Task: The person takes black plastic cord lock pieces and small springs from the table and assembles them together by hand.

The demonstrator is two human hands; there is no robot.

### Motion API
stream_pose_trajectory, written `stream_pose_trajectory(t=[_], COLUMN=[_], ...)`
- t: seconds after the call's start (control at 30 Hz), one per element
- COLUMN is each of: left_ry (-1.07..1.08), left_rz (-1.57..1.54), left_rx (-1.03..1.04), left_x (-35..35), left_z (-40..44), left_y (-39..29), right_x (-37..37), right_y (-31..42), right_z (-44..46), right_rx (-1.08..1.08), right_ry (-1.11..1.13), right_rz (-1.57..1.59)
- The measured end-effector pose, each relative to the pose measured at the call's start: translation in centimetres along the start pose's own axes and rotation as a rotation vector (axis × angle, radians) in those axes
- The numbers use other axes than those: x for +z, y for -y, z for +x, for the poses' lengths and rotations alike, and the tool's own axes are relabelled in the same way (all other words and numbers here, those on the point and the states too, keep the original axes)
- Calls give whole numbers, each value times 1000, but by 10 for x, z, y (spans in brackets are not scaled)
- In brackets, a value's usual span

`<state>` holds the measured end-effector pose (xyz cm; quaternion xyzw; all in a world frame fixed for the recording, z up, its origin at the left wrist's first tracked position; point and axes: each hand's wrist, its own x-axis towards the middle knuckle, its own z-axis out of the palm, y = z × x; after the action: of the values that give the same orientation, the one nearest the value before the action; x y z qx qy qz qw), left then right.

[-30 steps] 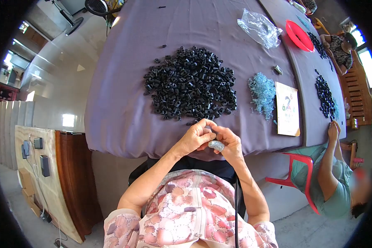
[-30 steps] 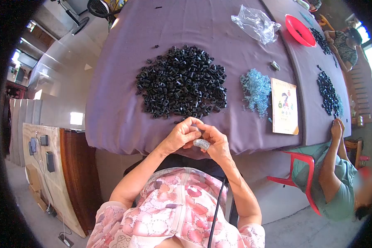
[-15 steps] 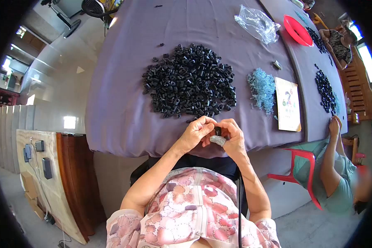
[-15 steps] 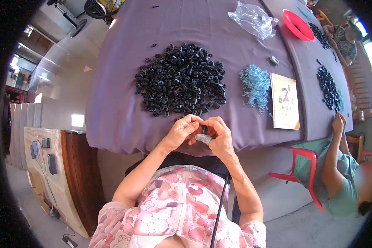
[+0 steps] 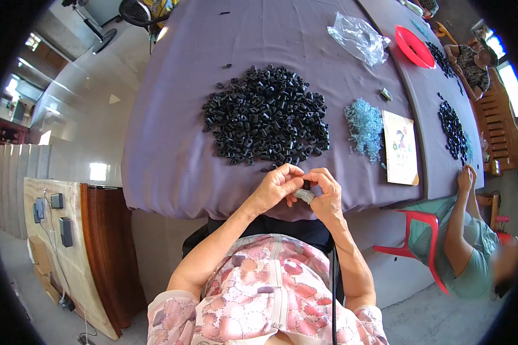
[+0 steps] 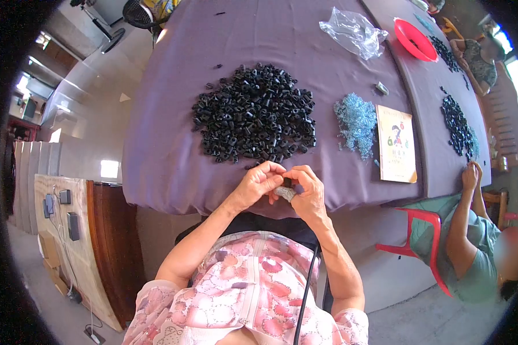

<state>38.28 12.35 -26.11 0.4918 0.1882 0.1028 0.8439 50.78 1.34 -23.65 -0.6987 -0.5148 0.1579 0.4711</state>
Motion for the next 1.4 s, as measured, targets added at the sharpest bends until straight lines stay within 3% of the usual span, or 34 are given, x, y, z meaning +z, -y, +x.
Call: stream_pose_trajectory(t=[0.37, 0.5, 0.6, 0.87, 1.4], left_ry=[-32, -60, -99, -94, -44], left_rz=[195, 212, 152, 182, 98], left_rx=[70, 129, 95, 136, 159], left_x=[12, 11, 9, 12, 7], left_z=[-5, -2, -2, -2, -5], left_y=[1, 10, 13, 13, 17], right_x=[-2, -8, -9, -4, -1], right_y=[-6, -16, -33, -32, -22], right_z=[-12, -12, -15, -18, -18], right_rx=[-30, 96, 268, 255, 259], right_ry=[128, 203, 128, -38, -59], right_rz=[48, 292, 764, 463, 421])
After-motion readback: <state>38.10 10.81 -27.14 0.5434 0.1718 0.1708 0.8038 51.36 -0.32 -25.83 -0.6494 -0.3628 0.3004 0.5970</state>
